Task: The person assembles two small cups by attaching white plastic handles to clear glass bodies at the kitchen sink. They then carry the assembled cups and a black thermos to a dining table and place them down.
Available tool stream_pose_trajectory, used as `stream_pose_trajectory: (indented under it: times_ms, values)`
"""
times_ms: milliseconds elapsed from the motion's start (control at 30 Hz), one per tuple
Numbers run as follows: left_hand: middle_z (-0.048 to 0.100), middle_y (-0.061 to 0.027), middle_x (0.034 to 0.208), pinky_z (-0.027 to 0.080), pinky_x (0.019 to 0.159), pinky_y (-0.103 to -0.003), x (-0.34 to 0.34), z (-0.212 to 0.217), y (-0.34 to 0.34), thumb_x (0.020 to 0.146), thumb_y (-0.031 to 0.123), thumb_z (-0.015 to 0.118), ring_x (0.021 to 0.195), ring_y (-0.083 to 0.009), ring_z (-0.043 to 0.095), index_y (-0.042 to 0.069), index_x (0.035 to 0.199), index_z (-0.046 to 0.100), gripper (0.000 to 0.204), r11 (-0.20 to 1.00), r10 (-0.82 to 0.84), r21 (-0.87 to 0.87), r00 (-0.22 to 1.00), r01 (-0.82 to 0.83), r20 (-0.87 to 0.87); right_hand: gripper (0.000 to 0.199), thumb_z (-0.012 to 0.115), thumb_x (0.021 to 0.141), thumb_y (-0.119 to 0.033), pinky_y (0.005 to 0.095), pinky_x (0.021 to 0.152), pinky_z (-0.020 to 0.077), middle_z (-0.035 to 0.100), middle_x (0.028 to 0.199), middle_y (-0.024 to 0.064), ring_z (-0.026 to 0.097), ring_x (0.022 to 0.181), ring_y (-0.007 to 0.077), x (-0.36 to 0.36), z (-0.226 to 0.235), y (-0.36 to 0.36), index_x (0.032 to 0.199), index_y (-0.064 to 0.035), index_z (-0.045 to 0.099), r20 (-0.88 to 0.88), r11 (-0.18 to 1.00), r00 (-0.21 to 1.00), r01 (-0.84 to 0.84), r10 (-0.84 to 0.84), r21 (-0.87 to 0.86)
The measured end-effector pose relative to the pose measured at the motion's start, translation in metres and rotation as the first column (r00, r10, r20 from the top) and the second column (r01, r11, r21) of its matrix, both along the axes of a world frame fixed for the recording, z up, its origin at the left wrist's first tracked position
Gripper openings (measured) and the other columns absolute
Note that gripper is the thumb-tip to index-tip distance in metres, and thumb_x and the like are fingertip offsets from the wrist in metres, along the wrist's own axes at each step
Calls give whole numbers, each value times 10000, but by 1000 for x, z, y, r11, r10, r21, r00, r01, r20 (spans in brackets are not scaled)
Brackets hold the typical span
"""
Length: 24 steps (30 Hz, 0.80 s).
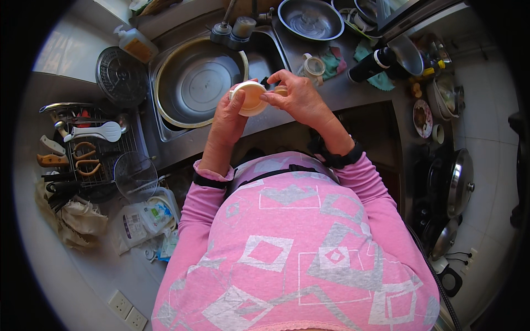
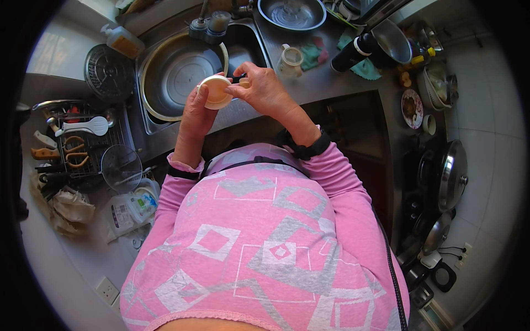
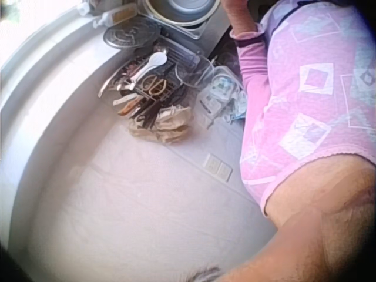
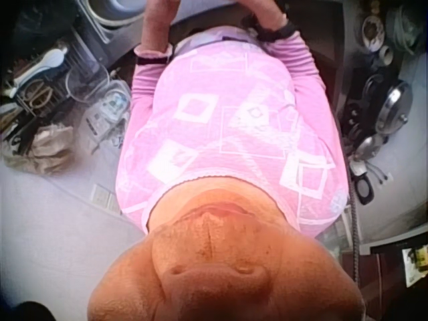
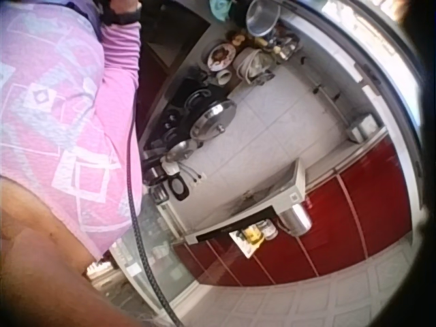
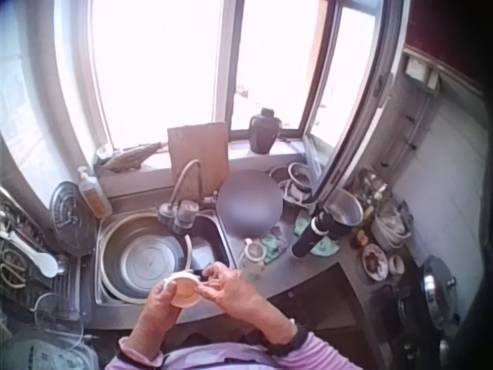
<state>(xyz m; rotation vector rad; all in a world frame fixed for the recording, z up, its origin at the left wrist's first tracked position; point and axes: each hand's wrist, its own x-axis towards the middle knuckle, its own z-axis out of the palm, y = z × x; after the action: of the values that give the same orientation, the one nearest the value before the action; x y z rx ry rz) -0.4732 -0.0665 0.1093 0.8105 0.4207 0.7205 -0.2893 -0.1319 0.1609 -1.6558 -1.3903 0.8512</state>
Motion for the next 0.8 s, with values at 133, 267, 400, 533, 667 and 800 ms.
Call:
stream_pose_trajectory:
  times_ms: [133,267,400,533,667,800]
  values:
    - [638,-126,1168,477,987,-334,-1,-4,1,945,501,615,1095,-216,622,-1,1296,543,617,996,-23,-80,999,27,50,501,824,804,-377,291,627,535,698,743,102,665,658,155,7,3,-1,1060,17,650,-91,995,995,-36,27,-96]
    - [649,-121,1154,512,945,-354,7,-7,2,946,529,592,1063,-226,640,21,1241,562,588,991,42,-131,998,-36,44,502,822,811,-374,245,583,508,684,728,57,630,639,93,8,-2,4,1064,24,650,-252,991,968,-43,10,-125]
    - [647,-134,1154,565,876,-418,18,-1,0,970,563,523,1054,-270,651,44,1228,563,581,960,47,-278,998,-31,52,478,792,844,-367,236,571,502,678,717,56,631,635,89,11,-7,8,1074,24,639,-257,994,963,54,-76,-93]
    - [627,-177,1208,571,901,-482,27,8,6,1011,518,458,1107,-353,631,50,1263,550,540,897,121,-438,987,-64,103,386,620,965,-354,284,655,558,694,939,121,699,811,192,23,-9,7,1134,-7,597,-526,981,832,105,-176,-161]
    - [612,-189,1229,553,931,-512,26,11,13,1035,435,429,1123,-384,622,61,1262,529,449,858,202,-499,974,-124,106,362,485,978,-230,418,856,584,653,1109,221,682,1018,358,39,-12,4,1244,11,535,-903,987,401,35,-157,-156]
    - [602,-195,1248,531,964,-537,27,5,11,1053,408,389,1141,-401,611,57,1287,503,436,863,219,-488,968,-132,125,341,478,986,-136,395,908,566,658,1122,196,670,1073,332,44,-10,2,1288,12,534,-892,998,448,8,-58,-61]
